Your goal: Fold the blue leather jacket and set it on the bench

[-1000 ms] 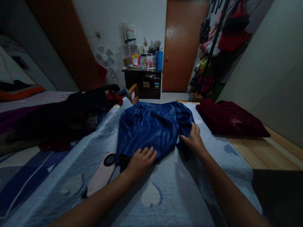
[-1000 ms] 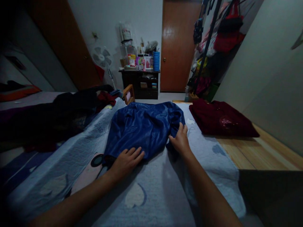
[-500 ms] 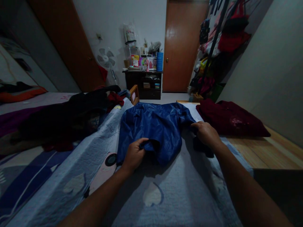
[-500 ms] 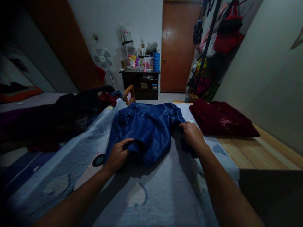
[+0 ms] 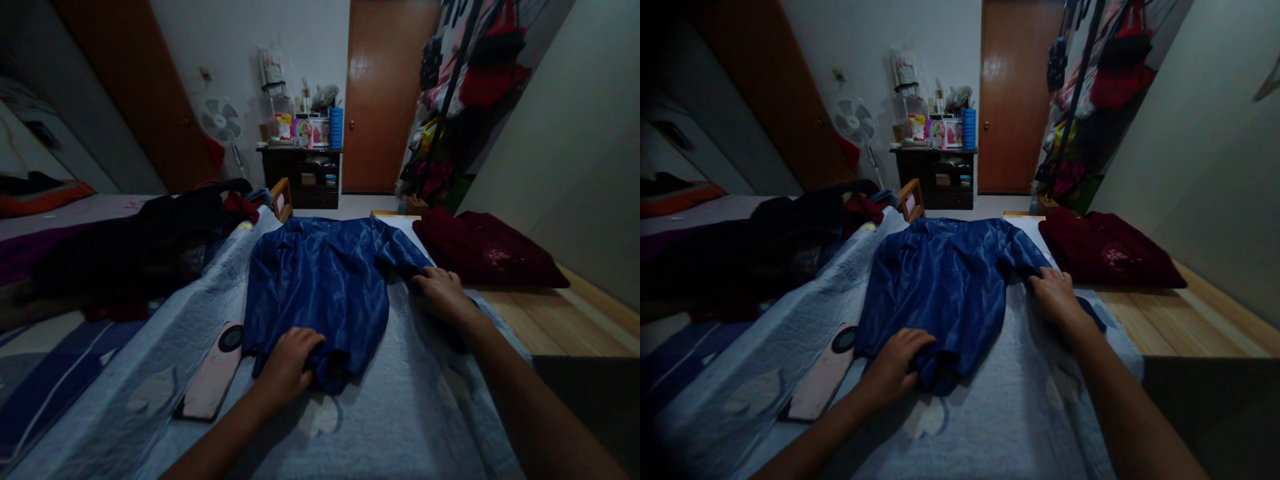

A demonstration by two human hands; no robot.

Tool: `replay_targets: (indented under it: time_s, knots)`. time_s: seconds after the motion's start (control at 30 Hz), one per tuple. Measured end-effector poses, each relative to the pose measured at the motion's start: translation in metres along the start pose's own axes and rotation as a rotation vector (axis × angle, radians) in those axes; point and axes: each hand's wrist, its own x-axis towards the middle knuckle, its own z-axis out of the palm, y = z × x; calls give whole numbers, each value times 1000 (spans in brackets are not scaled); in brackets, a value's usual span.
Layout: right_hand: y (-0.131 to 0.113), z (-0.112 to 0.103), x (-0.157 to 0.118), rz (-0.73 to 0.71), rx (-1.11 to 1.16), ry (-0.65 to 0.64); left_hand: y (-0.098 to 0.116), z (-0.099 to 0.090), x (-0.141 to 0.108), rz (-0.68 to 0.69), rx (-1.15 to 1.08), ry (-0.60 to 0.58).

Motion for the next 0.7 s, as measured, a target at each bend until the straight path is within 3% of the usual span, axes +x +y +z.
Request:
replay_targets:
  time_s: [0.07,0.13,0.2,0.27,0.37,0.47,0.6,0.7]
  knots:
    - [-25,8,-17,36,17,137,-7,0,-13,8,157,49]
    - [-55,12,-39,-48,124,178,-14,-2,-26,-15,295,140]
    - [-85,15,-63,-214,286,43,-21,-6,-37,-81,387,233]
    - [-111,20,-83,-276,423,-145,-29,-8,-45,-187,411,280]
    - [-140,31,-98,-270,500,-267,-40,-6,-50,-293,316,227]
    - [-153,42,-97,-215,503,-236,-46,1,-48,-266,173,212]
    - [-160,52,-90,-173,488,-164,-45,7,-40,-230,-2,332]
    - [-159,53,-87,-191,475,-113,-39,2,-33,-231,-104,439]
